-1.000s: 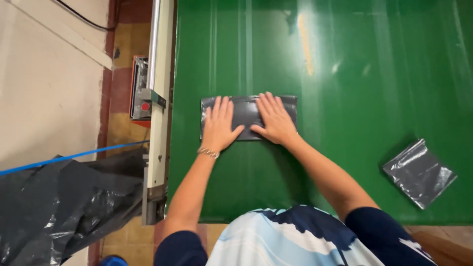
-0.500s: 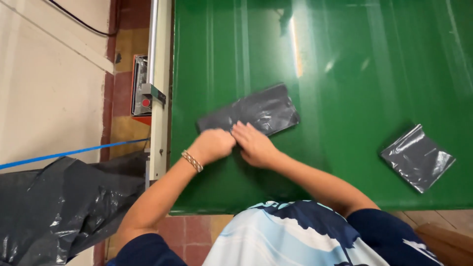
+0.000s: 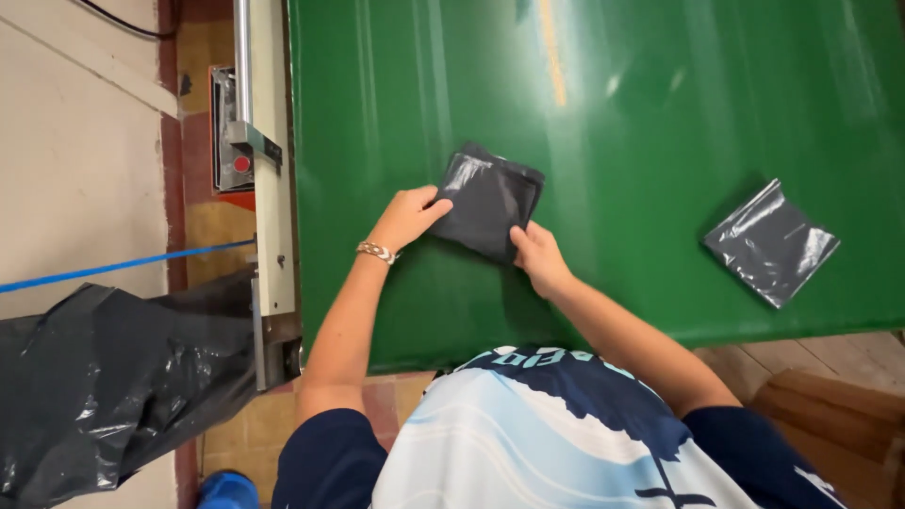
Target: Folding plastic bags on a conveyor belt and stacking them into a crate for packaging.
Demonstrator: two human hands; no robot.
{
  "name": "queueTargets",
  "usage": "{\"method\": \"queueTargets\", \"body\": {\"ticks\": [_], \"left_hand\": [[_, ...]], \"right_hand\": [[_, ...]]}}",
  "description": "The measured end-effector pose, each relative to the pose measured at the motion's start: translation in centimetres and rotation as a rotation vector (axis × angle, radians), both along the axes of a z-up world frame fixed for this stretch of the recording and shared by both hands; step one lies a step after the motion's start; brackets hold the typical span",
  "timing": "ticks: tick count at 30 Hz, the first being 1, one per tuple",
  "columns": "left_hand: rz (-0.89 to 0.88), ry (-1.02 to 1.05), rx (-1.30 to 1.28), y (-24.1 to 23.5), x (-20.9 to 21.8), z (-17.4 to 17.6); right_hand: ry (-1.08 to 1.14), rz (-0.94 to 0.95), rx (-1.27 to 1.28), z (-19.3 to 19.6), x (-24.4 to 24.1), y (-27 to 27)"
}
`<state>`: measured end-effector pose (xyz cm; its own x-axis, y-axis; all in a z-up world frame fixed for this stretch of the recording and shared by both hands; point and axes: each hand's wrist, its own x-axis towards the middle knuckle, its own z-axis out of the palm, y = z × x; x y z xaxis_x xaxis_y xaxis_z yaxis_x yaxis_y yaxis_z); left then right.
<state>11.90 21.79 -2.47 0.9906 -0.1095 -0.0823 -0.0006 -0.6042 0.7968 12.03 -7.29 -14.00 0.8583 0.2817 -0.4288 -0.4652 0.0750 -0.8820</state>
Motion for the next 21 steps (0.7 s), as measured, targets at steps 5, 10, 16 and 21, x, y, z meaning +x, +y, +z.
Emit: {"method": "queueTargets", "body": {"ticks": [5, 10, 16, 21], "left_hand": [[0.215, -0.147, 0.441, -3.6, -0.6, -2.0], [0.431, -0.381, 0.819, -5.5, 0.6, -2.9], [0.330, -0.471, 0.864, -6.4, 0.5, 0.3], [0.057, -0.970, 0.794, -10.4, -0.6, 4.0]], "right_hand": [[0.261, -0.007, -0.026, 5.2, 1.9, 1.1], [0.283, -0.016, -0.114, 1.6, 3.5, 1.5], [0.242, -0.093, -0.090, 4.7, 1.7, 2.7], [-0.205, -0.145, 0.055, 9.7, -0.8, -2.1]]}}
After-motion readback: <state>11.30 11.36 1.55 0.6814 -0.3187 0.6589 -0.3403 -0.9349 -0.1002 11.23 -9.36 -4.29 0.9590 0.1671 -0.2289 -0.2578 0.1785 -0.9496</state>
